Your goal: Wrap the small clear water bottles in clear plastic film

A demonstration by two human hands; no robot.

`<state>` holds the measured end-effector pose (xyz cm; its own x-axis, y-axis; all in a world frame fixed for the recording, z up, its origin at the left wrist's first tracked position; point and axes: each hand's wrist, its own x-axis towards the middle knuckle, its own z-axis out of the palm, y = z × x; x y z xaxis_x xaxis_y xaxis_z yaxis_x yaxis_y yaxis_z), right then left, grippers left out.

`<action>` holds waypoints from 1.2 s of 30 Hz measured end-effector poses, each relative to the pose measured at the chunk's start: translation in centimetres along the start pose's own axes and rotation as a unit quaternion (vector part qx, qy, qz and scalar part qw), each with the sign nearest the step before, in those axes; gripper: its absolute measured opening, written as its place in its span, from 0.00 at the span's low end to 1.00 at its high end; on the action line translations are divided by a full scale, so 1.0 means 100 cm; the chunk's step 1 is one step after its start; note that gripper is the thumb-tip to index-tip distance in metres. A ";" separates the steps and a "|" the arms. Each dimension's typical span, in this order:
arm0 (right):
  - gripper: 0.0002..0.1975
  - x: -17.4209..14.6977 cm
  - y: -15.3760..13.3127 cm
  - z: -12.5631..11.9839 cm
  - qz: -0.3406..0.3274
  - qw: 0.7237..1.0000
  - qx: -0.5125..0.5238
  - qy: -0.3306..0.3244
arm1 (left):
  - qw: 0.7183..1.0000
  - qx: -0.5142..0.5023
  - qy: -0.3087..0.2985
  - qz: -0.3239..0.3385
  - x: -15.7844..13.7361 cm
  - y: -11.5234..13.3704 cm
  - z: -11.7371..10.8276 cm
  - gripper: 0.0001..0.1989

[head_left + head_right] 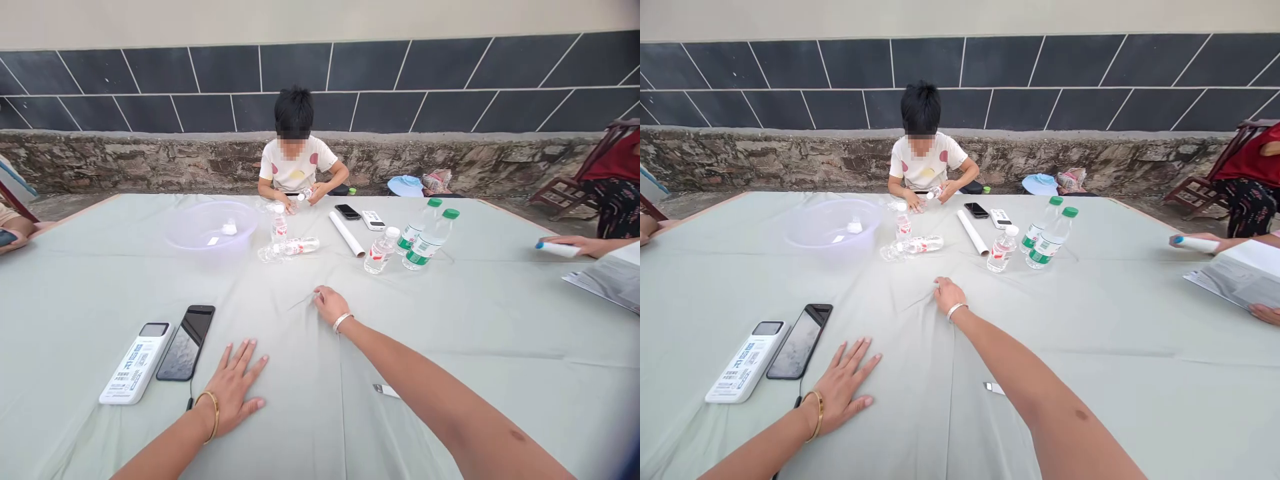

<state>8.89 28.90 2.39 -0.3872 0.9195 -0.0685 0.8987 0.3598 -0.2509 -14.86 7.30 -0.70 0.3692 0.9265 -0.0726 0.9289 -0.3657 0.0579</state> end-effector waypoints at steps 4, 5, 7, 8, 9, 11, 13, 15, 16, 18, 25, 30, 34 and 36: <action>0.25 0.073 0.002 -0.024 -0.009 0.998 -0.049 0.031 | 1.000 -0.015 -0.015 -0.008 0.001 0.000 -0.001 0.34; 0.27 0.092 0.000 -0.028 -0.014 0.998 -0.056 0.033 | 0.999 -0.022 -0.023 -0.012 0.001 0.001 -0.002 0.35; 0.30 0.127 -0.007 -0.032 -0.022 0.997 -0.066 0.036 | 0.998 -0.038 -0.040 -0.019 0.002 0.003 -0.005 0.35; 0.31 0.143 -0.011 -0.033 -0.024 0.996 -0.076 0.036 | 0.997 -0.047 -0.049 -0.022 0.003 0.003 -0.006 0.35; 0.32 0.157 -0.014 -0.033 -0.025 0.995 -0.089 0.035 | 0.997 -0.055 -0.057 -0.025 0.003 0.004 -0.008 0.35; 0.33 0.179 -0.019 -0.031 -0.021 0.992 -0.121 0.024 | 0.995 -0.071 -0.068 -0.028 0.004 0.004 -0.013 0.36; 0.34 0.193 -0.021 -0.028 -0.020 0.989 -0.146 0.015 | 0.993 -0.085 -0.072 -0.030 0.005 0.005 -0.016 0.36; 0.34 0.200 -0.021 -0.026 -0.026 0.988 -0.150 0.019 | 0.992 -0.096 -0.073 -0.033 0.006 0.005 -0.019 0.36; 0.32 0.201 -0.021 -0.026 -0.032 0.988 -0.150 0.024 | 0.992 -0.101 -0.073 -0.034 0.007 0.005 -0.019 0.36; 0.27 0.197 -0.021 -0.027 -0.041 0.987 -0.151 0.030 | 0.991 -0.108 -0.075 -0.036 0.007 0.005 -0.020 0.36; 0.24 0.124 -0.029 -0.032 -0.056 0.987 -0.151 -0.020 | 0.993 -0.099 -0.052 -0.036 0.006 0.005 -0.016 0.34; 0.28 0.024 -0.033 -0.035 -0.080 0.986 -0.128 -0.074 | 0.994 -0.097 -0.033 -0.046 0.007 0.005 -0.011 0.33; 0.30 -0.058 -0.027 -0.026 0.023 0.989 0.087 -0.118 | 0.993 -0.094 -0.009 -0.068 0.006 0.007 -0.008 0.32; 0.24 -0.096 -0.024 -0.018 0.115 0.945 0.267 -0.148 | 0.990 -0.096 0.008 -0.105 0.001 0.015 -0.007 0.29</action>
<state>10.78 19.50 5.35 -0.3063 0.8506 -0.4274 0.7645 -0.0477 -0.6428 -13.41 6.93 0.11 0.1670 0.9820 -0.0883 0.9624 -0.1429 0.2311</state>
